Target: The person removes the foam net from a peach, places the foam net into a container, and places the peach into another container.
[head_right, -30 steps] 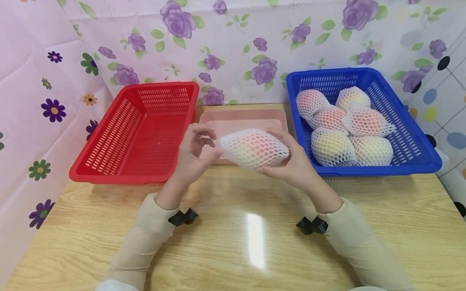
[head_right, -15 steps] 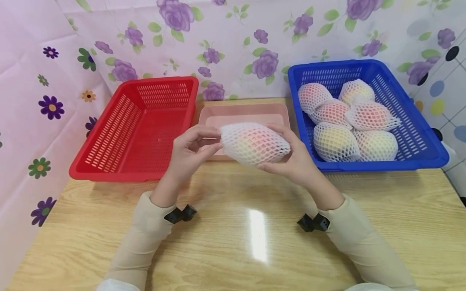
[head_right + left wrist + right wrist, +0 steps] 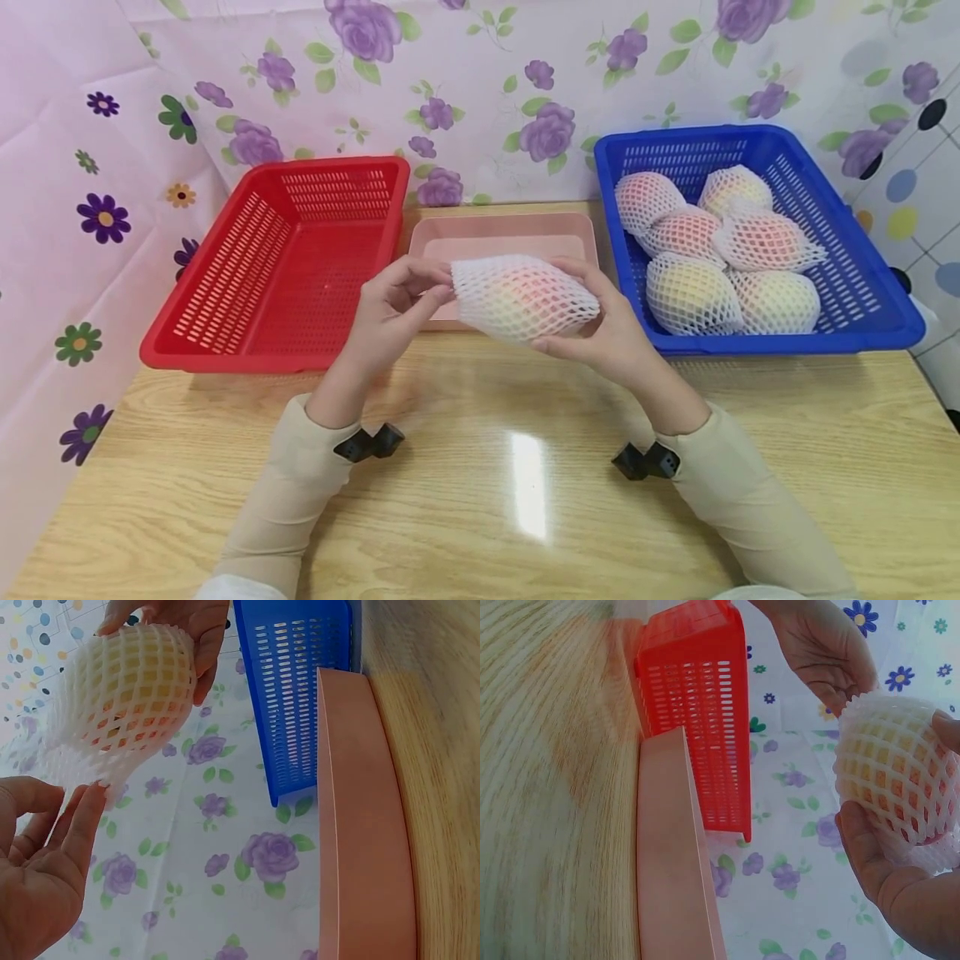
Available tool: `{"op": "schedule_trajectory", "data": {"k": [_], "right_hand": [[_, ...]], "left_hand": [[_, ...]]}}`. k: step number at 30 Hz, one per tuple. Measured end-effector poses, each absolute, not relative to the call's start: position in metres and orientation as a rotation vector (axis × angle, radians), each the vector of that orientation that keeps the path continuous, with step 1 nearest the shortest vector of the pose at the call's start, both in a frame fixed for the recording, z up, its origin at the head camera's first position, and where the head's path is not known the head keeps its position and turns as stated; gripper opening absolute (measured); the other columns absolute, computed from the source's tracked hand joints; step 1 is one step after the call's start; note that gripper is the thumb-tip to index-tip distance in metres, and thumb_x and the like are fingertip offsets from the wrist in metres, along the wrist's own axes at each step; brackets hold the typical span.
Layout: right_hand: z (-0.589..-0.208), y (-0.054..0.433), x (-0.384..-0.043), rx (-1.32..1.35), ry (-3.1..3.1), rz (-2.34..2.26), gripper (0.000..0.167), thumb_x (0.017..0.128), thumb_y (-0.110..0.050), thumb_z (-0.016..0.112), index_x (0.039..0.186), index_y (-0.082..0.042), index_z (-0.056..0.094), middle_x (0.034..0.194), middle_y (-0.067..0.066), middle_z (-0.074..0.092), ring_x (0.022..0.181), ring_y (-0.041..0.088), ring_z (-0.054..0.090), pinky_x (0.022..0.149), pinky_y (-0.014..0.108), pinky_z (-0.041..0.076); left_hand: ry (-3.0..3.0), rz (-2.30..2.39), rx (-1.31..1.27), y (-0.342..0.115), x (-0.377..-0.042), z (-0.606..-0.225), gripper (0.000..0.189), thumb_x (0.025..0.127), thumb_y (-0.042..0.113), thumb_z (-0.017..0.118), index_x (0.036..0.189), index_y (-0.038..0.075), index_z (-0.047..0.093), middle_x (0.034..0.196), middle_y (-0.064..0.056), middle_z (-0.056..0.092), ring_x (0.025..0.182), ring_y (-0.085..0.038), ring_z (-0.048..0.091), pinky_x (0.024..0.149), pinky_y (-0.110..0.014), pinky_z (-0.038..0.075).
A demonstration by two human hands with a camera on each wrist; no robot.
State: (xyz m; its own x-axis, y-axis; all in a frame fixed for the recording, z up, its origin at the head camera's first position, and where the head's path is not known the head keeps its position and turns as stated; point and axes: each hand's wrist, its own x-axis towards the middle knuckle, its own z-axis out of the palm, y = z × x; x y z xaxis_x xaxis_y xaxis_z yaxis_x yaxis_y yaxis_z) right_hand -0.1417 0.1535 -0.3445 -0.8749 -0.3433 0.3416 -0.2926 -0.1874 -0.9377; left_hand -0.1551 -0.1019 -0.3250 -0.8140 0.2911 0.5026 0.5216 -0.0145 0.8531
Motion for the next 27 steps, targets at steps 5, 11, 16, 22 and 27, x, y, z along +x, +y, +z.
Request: {"op": "schedule_trajectory", "data": {"k": [5,11,16,22,27], "right_hand": [[-0.345,0.152,-0.141,-0.762,1.976,-2.256,0.082,0.067,0.027,0.065,0.138,-0.012,0.044,0.13,0.004,0.046,0.109,0.015,0.052,0.08,0.021,0.056],[-0.348,0.15,-0.139,-0.692,2.021,-2.226,0.08,0.072,0.021,0.066,0.139,-0.017,0.046,0.131,0.001,0.045,0.109,0.014,0.052,0.078,0.021,0.056],[-0.351,0.151,-0.137,-0.652,2.047,-2.198,0.074,0.077,0.016,0.067,0.138,-0.02,0.047,0.13,0.0,0.046,0.106,0.012,0.054,0.077,0.02,0.056],[-0.352,0.15,-0.137,-0.602,2.059,-2.217,0.068,0.079,0.009,0.07,0.136,-0.02,0.05,0.126,-0.001,0.052,0.102,0.01,0.057,0.076,0.018,0.055],[-0.352,0.147,-0.137,-0.488,2.004,-2.281,0.061,0.077,0.006,0.074,0.128,-0.023,0.058,0.114,-0.004,0.061,0.095,0.008,0.06,0.075,0.018,0.055]], "left_hand": [[-2.1,-1.908,-0.793,-0.102,-0.154,-0.322,0.018,0.079,-0.015,0.065,0.096,-0.016,0.061,0.1,-0.031,0.063,0.094,-0.022,0.066,0.083,-0.034,0.057],[-2.184,-1.956,-0.842,-0.103,-0.15,-0.32,0.039,0.077,-0.016,0.065,0.114,-0.015,0.055,0.111,-0.031,0.06,0.099,-0.039,0.063,0.088,-0.038,0.055],[-2.305,-1.991,-0.853,-0.102,-0.147,-0.319,0.055,0.075,-0.014,0.067,0.127,-0.009,0.046,0.121,-0.027,0.053,0.107,-0.038,0.059,0.089,-0.041,0.055],[-2.38,-2.016,-0.854,-0.1,-0.145,-0.319,0.071,0.071,-0.014,0.071,0.134,-0.004,0.039,0.125,-0.025,0.05,0.109,-0.038,0.059,0.087,-0.039,0.056],[-2.396,-1.967,-0.854,-0.098,-0.144,-0.318,0.078,0.068,-0.012,0.074,0.136,-0.003,0.038,0.127,-0.025,0.048,0.109,-0.038,0.059,0.089,-0.035,0.055]]}}
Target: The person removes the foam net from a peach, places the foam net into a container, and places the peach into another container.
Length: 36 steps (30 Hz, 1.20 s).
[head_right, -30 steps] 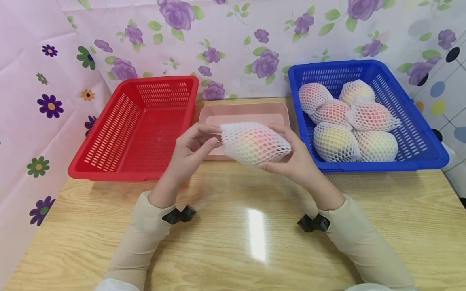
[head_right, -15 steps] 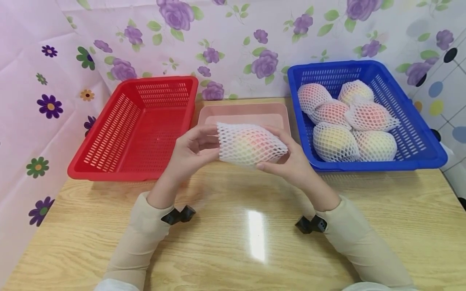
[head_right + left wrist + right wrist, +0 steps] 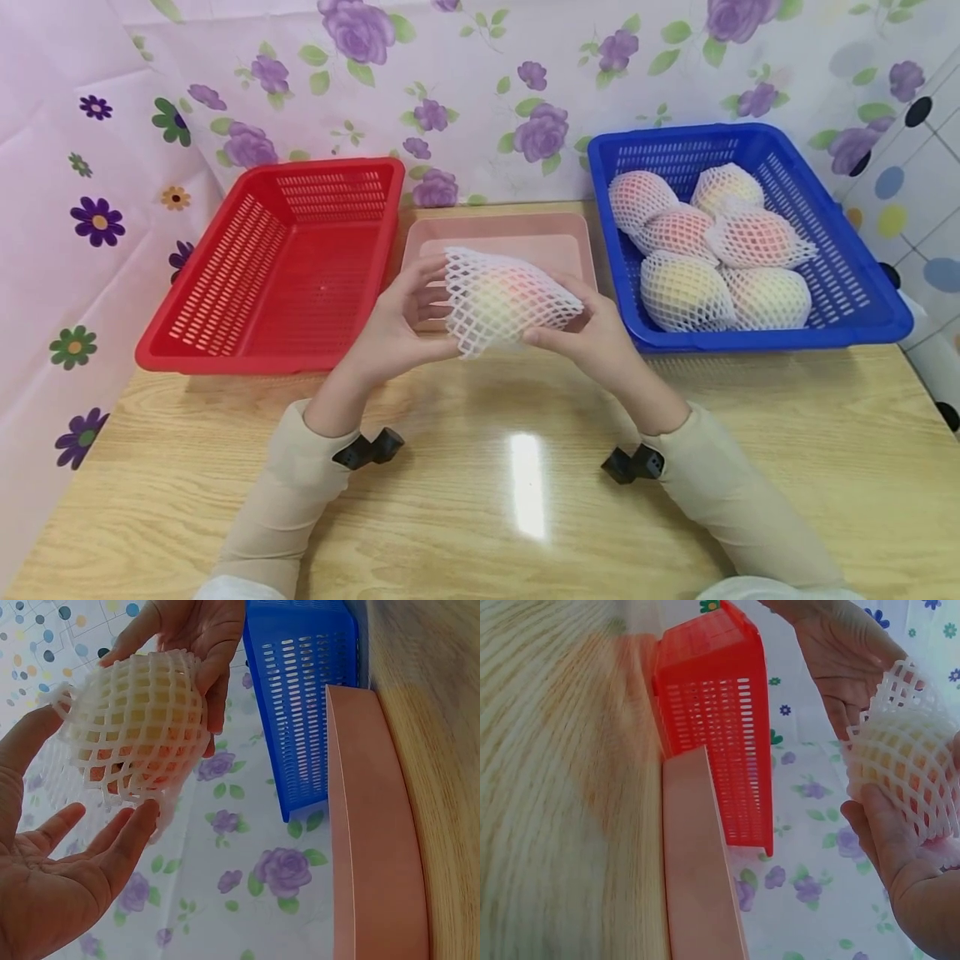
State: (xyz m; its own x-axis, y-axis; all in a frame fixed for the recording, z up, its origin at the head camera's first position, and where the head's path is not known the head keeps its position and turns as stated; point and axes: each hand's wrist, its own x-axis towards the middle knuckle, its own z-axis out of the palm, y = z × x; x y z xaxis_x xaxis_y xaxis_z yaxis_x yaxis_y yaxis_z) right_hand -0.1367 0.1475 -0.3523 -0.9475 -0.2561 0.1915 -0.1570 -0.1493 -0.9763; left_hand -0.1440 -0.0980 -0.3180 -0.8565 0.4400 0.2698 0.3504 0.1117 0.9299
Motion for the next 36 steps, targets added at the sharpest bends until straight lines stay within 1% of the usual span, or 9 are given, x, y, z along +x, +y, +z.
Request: {"op": "schedule_trajectory", "data": {"k": [5,10,15,20,25,30,33,36], "right_hand": [[-0.351,0.146,-0.136,-0.416,2.008,-2.269,0.054,0.077,0.002,0.076,0.121,-0.025,0.061,0.109,-0.004,0.063,0.093,0.008,0.061,0.074,0.019,0.056],[-0.35,0.146,-0.135,-0.368,1.964,-2.289,0.048,0.077,-0.002,0.077,0.116,-0.025,0.063,0.106,-0.004,0.063,0.09,0.008,0.061,0.072,0.018,0.055],[-0.351,0.145,-0.133,-0.33,1.857,-2.363,0.04,0.075,-0.008,0.08,0.11,-0.023,0.067,0.102,-0.003,0.065,0.089,0.008,0.061,0.071,0.019,0.056],[-0.352,0.144,-0.132,-0.292,1.864,-2.386,0.031,0.077,-0.013,0.078,0.105,-0.022,0.068,0.097,-0.003,0.065,0.086,0.007,0.062,0.07,0.02,0.056],[-0.351,0.142,-0.133,-0.246,1.896,-2.381,0.025,0.082,-0.005,0.073,0.101,-0.02,0.069,0.094,-0.003,0.066,0.084,0.007,0.064,0.071,0.02,0.057],[-0.349,0.139,-0.134,-0.206,1.898,-2.397,0.026,0.083,0.003,0.069,0.096,-0.019,0.07,0.091,-0.003,0.067,0.083,0.007,0.064,0.071,0.019,0.056],[-0.349,0.138,-0.134,-0.172,1.895,-2.41,0.024,0.082,0.003,0.07,0.094,-0.019,0.07,0.09,-0.003,0.067,0.082,0.007,0.064,0.071,0.02,0.057],[-0.348,0.137,-0.132,-0.151,1.907,-2.397,0.022,0.082,0.0,0.071,0.095,-0.019,0.07,0.09,-0.003,0.068,0.083,0.007,0.065,0.072,0.02,0.057]], "left_hand": [[2.307,1.887,0.839,-0.097,-0.143,-0.316,0.077,0.067,-0.012,0.075,0.134,-0.004,0.039,0.127,-0.025,0.048,0.109,-0.038,0.058,0.093,-0.036,0.053],[2.303,1.886,0.844,-0.095,-0.142,-0.317,0.079,0.066,-0.011,0.078,0.134,-0.003,0.039,0.125,-0.024,0.05,0.108,-0.036,0.059,0.092,-0.035,0.053],[2.293,1.876,0.847,-0.094,-0.142,-0.319,0.081,0.065,-0.009,0.079,0.135,0.0,0.038,0.126,-0.022,0.051,0.108,-0.034,0.06,0.091,-0.033,0.054],[2.306,1.869,0.865,-0.093,-0.142,-0.319,0.082,0.065,-0.009,0.079,0.135,0.0,0.037,0.127,-0.021,0.051,0.109,-0.033,0.06,0.093,-0.032,0.053],[2.344,1.85,0.894,-0.092,-0.142,-0.319,0.082,0.065,-0.007,0.08,0.135,0.001,0.037,0.128,-0.019,0.051,0.107,-0.031,0.06,0.094,-0.032,0.051],[2.367,1.854,0.879,-0.091,-0.142,-0.32,0.08,0.066,-0.007,0.079,0.134,0.0,0.038,0.128,-0.02,0.051,0.106,-0.031,0.06,0.094,-0.032,0.052],[2.391,1.856,0.858,-0.09,-0.143,-0.321,0.076,0.067,-0.007,0.078,0.133,-0.001,0.04,0.126,-0.021,0.052,0.105,-0.03,0.061,0.092,-0.032,0.052],[2.429,1.846,0.835,-0.09,-0.142,-0.324,0.07,0.067,-0.007,0.076,0.129,-0.003,0.044,0.118,-0.021,0.057,0.102,-0.028,0.059,0.09,-0.032,0.053]]}}
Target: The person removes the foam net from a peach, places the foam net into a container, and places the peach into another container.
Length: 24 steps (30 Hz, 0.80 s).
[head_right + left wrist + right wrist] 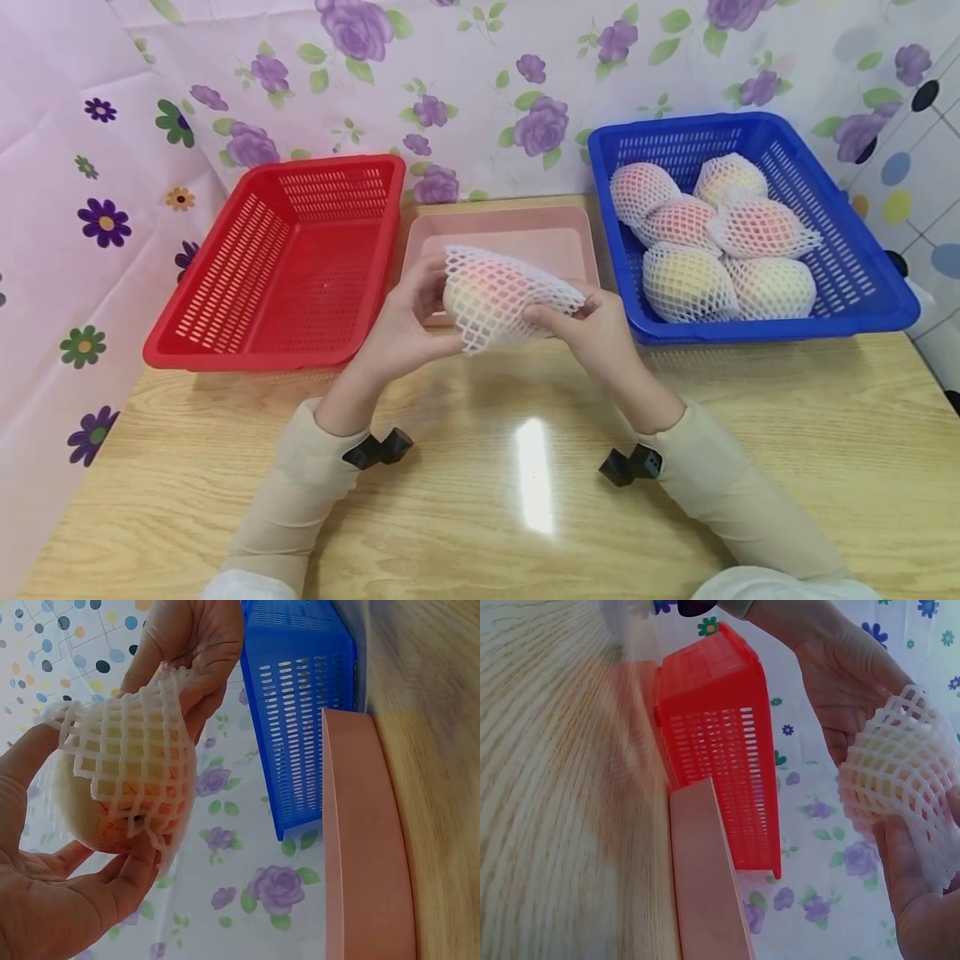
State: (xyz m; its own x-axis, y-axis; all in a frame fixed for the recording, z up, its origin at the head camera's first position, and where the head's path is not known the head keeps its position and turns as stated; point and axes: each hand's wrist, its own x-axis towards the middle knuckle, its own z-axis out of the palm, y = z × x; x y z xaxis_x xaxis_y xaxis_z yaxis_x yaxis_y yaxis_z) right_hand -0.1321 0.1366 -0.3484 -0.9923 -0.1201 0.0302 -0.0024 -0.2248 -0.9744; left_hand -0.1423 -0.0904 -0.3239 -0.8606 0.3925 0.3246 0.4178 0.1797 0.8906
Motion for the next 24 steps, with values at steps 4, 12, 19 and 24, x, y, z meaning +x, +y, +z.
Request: {"op": "schedule_trajectory", "data": {"k": [4,12,19,24], "right_hand": [[-0.347,0.136,-0.13,-0.175,1.947,-2.359,0.024,0.082,0.001,0.071,0.094,-0.019,0.07,0.09,-0.004,0.069,0.083,0.007,0.065,0.071,0.02,0.057],[-0.343,0.142,-0.127,-0.275,2.197,-2.113,0.024,0.08,-0.005,0.075,0.1,-0.017,0.069,0.091,-0.007,0.068,0.082,0.004,0.063,0.067,0.019,0.056],[-0.328,0.14,-0.125,-0.523,2.577,-1.728,0.048,0.078,-0.015,0.079,0.122,-0.009,0.062,0.116,0.001,0.066,0.1,0.007,0.06,0.077,0.015,0.053],[-0.312,0.137,-0.125,-0.868,2.836,-1.467,0.053,0.073,-0.008,0.082,0.122,-0.005,0.062,0.118,0.011,0.066,0.105,0.021,0.062,0.086,0.017,0.048]], "left_hand": [[-2.409,-1.806,-0.784,-0.091,-0.141,-0.326,0.064,0.066,-0.008,0.074,0.125,-0.005,0.049,0.108,-0.021,0.059,0.099,-0.027,0.057,0.089,-0.033,0.053],[-2.432,-1.876,-0.768,-0.097,-0.139,-0.328,0.063,0.062,-0.009,0.076,0.119,-0.004,0.049,0.107,-0.02,0.058,0.098,-0.025,0.056,0.088,-0.035,0.053],[-2.468,-1.949,-0.75,-0.104,-0.136,-0.331,0.066,0.063,-0.01,0.075,0.122,-0.003,0.046,0.116,-0.02,0.053,0.1,-0.03,0.06,0.089,-0.035,0.054],[-2.548,-1.884,-0.706,-0.108,-0.135,-0.33,0.067,0.063,-0.008,0.076,0.123,0.0,0.047,0.117,-0.019,0.054,0.1,-0.031,0.061,0.088,-0.035,0.055]]}}
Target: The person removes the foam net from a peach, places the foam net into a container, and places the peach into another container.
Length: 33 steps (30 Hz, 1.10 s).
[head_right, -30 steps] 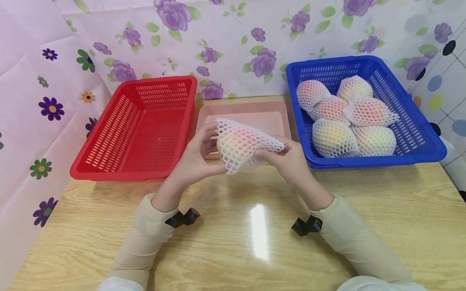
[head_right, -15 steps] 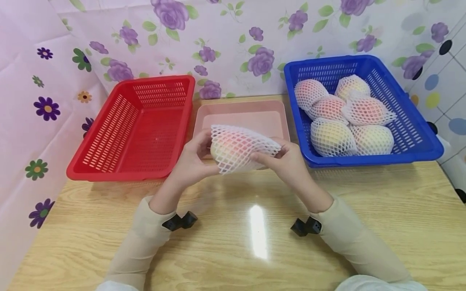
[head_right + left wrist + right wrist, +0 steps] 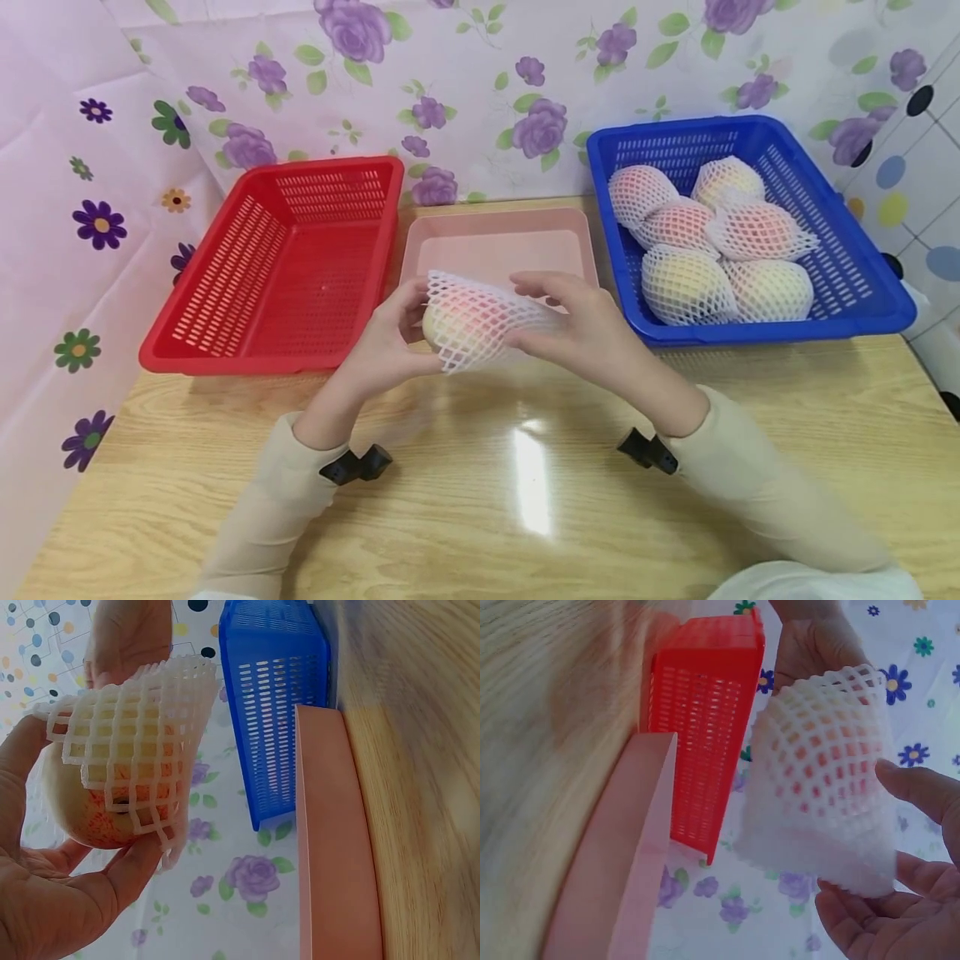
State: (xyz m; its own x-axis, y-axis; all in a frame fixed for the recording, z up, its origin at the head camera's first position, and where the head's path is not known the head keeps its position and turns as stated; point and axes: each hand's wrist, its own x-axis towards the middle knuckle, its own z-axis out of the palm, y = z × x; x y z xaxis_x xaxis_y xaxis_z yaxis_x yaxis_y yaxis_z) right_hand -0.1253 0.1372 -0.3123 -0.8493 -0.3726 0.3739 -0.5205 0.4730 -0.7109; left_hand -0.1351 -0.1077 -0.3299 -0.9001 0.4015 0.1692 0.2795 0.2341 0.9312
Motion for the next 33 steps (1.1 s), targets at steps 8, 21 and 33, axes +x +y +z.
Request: {"op": "schedule_trajectory", "data": {"k": [8,21,33], "right_hand": [[-0.3,0.132,-0.13,0.997,-2.594,1.203,0.045,0.073,-0.006,0.081,0.114,-0.002,0.066,0.106,0.01,0.069,0.092,0.019,0.064,0.079,0.038,0.057],[-0.291,0.127,-0.13,0.958,-2.666,1.142,0.016,0.077,-0.008,0.078,0.092,-0.006,0.073,0.079,0.001,0.071,0.069,0.007,0.062,0.062,0.018,0.053],[-0.266,0.125,-0.137,0.761,-2.739,1.295,0.01,0.083,-0.013,0.073,0.092,-0.008,0.073,0.083,0.005,0.071,0.069,0.004,0.059,0.058,0.014,0.05]], "left_hand": [[2.45,1.639,0.7,-0.112,-0.132,-0.327,0.067,0.063,-0.006,0.079,0.121,0.0,0.046,0.116,-0.019,0.054,0.096,-0.031,0.062,0.081,-0.036,0.057],[2.46,1.557,0.753,-0.117,-0.125,-0.316,0.071,0.066,-0.003,0.077,0.128,0.001,0.043,0.123,-0.016,0.052,0.1,-0.028,0.06,0.078,-0.032,0.058],[2.52,1.713,0.675,-0.14,-0.124,-0.282,0.073,0.069,-0.002,0.081,0.131,0.006,0.042,0.125,-0.011,0.051,0.103,-0.024,0.056,0.076,-0.035,0.058]]}}
